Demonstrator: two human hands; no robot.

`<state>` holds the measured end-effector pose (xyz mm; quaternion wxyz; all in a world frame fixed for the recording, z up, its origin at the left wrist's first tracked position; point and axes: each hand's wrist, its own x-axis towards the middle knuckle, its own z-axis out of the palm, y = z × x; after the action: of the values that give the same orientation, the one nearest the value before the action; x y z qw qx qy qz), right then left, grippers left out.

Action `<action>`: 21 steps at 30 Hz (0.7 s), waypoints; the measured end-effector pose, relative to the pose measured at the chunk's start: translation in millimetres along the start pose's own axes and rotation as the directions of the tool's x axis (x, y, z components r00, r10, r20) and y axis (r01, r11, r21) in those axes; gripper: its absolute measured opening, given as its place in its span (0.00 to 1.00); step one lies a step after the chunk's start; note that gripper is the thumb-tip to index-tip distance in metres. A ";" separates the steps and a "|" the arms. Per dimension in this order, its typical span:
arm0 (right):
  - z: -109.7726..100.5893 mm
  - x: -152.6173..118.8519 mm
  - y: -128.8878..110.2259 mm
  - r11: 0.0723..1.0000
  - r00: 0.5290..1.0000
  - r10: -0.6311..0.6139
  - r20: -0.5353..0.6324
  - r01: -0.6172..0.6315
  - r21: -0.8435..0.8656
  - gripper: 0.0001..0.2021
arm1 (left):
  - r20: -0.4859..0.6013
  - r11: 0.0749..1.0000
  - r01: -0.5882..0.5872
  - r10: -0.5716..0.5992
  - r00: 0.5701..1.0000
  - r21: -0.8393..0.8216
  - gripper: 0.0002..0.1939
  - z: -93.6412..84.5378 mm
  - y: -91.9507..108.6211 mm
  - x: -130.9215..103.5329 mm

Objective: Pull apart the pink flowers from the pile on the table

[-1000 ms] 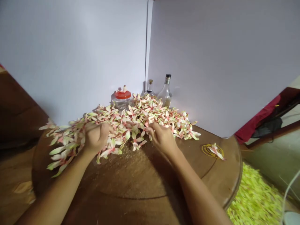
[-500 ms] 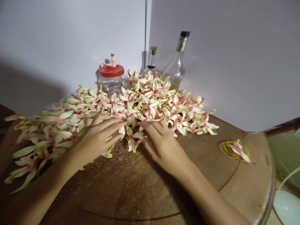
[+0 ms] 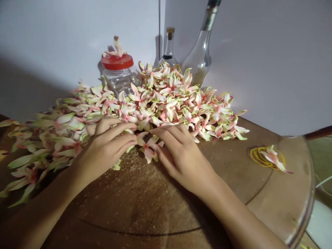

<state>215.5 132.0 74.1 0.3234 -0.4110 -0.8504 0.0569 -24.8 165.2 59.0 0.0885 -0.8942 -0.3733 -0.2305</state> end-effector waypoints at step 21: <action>-3.7 -9.6 -9.4 0.988 0.967 0.140 -0.215 -0.151 -0.035 0.11 | -0.358 0.979 0.075 -0.140 0.923 -0.189 0.04 -28.0 28.8 -7.3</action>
<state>215.8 118.2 75.6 0.3965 -0.4840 -0.7799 0.0146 -18.6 131.0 80.4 0.0670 -0.8171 -0.3775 -0.4306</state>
